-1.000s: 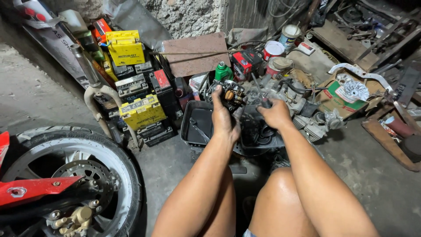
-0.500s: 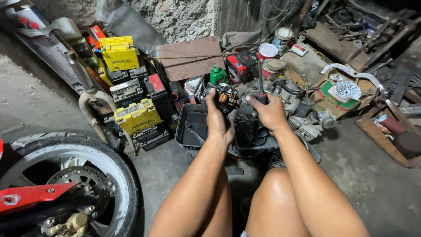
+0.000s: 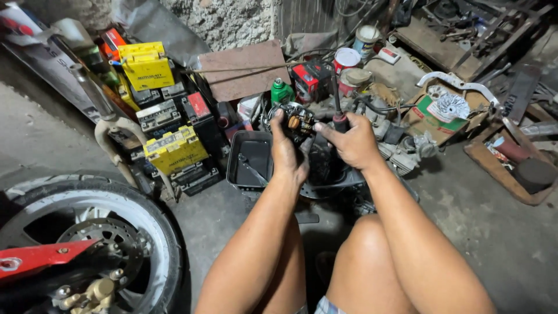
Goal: Reassembling and adjusting the internal components of a motorcycle carburetor using a screwdriver
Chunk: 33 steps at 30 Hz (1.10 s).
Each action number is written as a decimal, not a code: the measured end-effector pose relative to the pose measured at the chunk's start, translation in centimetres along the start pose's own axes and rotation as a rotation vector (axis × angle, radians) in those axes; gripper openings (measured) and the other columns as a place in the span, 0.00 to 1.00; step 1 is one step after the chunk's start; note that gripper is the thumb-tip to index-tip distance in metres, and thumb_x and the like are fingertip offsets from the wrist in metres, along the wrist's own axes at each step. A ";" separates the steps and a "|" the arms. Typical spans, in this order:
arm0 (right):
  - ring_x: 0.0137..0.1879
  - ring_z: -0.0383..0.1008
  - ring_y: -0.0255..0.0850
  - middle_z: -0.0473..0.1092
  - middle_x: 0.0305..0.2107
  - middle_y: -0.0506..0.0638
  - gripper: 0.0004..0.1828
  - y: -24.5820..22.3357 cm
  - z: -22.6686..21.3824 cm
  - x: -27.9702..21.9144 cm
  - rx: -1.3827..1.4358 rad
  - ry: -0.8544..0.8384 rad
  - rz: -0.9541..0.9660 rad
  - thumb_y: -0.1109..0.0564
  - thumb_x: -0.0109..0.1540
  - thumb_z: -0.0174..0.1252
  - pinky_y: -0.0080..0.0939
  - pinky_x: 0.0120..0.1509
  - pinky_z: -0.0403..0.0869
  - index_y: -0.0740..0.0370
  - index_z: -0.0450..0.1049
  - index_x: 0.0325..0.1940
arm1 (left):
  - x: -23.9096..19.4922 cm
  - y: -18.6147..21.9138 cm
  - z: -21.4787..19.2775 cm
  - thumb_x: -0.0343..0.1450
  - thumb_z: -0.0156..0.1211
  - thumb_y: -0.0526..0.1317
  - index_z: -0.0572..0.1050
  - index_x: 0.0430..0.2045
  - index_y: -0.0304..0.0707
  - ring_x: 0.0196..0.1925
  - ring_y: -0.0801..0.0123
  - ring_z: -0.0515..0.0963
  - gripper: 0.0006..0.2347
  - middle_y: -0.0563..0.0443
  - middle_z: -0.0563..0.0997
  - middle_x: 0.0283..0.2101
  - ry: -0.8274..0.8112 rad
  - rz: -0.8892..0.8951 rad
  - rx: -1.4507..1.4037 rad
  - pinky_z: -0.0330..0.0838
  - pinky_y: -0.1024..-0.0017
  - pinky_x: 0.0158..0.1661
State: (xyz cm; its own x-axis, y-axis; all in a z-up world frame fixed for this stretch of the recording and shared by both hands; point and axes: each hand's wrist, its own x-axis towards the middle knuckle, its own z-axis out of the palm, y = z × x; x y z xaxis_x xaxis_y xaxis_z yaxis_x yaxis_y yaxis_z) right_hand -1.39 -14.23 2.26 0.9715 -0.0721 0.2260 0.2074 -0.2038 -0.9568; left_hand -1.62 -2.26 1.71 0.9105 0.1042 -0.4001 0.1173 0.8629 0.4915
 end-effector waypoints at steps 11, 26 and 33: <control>0.20 0.71 0.32 0.71 0.12 0.51 0.10 1.1 1.0 0.5 0.005 0.004 -0.003 0.59 0.57 0.72 0.30 0.25 0.69 0.62 0.76 0.27 | -0.8 0.5 0.0 0.62 0.67 0.58 0.74 0.42 0.42 0.43 0.65 0.72 0.23 0.50 0.73 0.41 0.021 -0.016 0.034 0.74 0.66 0.47; 0.21 0.71 0.32 0.71 0.13 0.50 0.07 0.9 2.2 1.2 0.021 -0.007 0.019 0.60 0.58 0.70 0.30 0.26 0.69 0.62 0.78 0.29 | -0.8 1.6 0.1 0.62 0.67 0.57 0.74 0.42 0.39 0.43 0.65 0.71 0.24 0.49 0.73 0.41 0.055 -0.006 0.034 0.71 0.67 0.45; 0.24 0.71 0.33 0.72 0.15 0.50 0.08 1.4 2.0 2.0 -0.112 0.000 0.029 0.57 0.56 0.73 0.31 0.28 0.67 0.60 0.79 0.29 | -0.4 1.1 -0.3 0.62 0.67 0.57 0.74 0.43 0.39 0.42 0.66 0.70 0.24 0.50 0.72 0.41 0.034 -0.034 0.113 0.69 0.70 0.44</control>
State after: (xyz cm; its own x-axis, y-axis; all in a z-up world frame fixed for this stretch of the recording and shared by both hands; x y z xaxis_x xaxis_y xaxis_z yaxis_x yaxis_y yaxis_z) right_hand 1.04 -12.68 0.95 0.9769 -0.0796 0.1981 0.1648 -0.3095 -0.9365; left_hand -1.94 -1.19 2.20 0.8916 0.0940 -0.4430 0.1936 0.8052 0.5605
